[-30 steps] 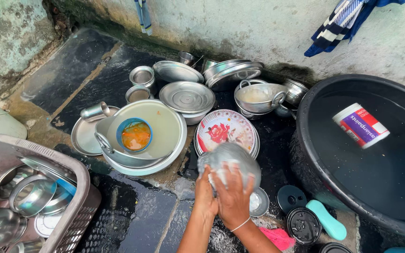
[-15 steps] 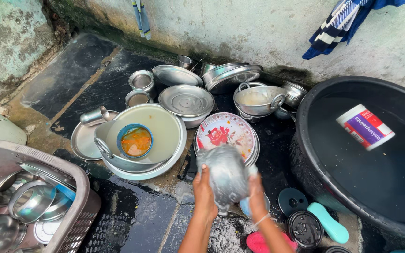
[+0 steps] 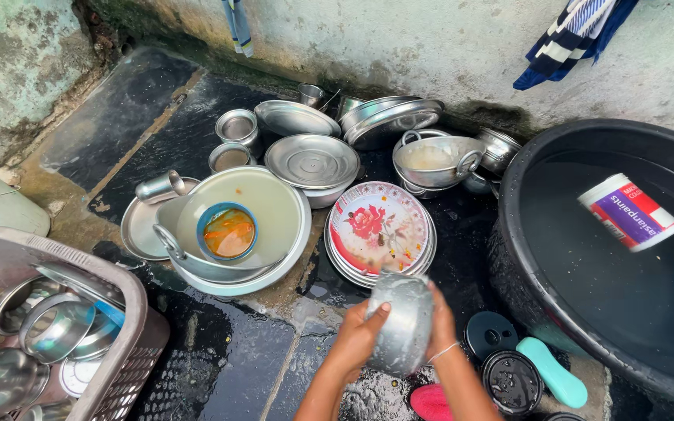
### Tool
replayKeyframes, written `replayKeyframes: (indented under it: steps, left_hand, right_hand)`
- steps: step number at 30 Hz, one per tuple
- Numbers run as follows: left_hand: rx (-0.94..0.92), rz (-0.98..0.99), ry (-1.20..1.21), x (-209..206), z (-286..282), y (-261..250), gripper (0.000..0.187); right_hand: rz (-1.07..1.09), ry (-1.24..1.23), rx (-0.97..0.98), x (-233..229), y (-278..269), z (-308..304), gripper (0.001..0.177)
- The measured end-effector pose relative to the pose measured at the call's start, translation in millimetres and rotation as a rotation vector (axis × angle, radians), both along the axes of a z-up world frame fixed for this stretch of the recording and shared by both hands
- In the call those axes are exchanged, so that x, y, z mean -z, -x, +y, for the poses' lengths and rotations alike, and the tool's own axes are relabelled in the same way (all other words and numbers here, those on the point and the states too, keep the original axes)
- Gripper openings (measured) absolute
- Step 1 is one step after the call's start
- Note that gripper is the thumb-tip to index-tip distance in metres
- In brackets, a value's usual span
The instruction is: The person washes various metal dishes, plates, and a plastic container by hand, scrubbing them with a sponge and rinsing them in a large basin of water before placing them in a basket.
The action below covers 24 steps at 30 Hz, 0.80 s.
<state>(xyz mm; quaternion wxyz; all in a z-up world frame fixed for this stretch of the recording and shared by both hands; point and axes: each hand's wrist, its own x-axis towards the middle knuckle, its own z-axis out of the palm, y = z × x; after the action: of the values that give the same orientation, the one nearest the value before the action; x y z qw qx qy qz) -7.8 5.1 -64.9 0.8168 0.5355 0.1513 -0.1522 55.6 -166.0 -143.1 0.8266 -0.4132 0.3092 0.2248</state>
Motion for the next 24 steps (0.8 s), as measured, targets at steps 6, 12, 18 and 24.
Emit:
replayKeyframes:
  steps: [6, 12, 18, 24]
  left_hand:
    - [-0.008, -0.198, -0.404, 30.9, 35.3, -11.4, 0.042]
    - [0.571, -0.168, -1.239, -6.4, 47.4, -8.2, 0.040]
    - [0.719, -0.416, -1.422, -27.2, 69.7, -1.5, 0.032]
    - [0.532, -0.401, -1.018, -7.1, 77.5, -13.5, 0.064]
  right_hand:
    - [0.137, 0.232, -0.183, 137.2, 64.7, 31.5, 0.058]
    - [0.130, 0.513, -0.141, 144.7, 30.9, -6.9, 0.058]
    - [-0.065, 0.550, 0.027, 112.9, -5.6, -17.6, 0.060]
    - [-0.529, 0.869, -0.156, 124.4, 4.9, 24.4, 0.052]
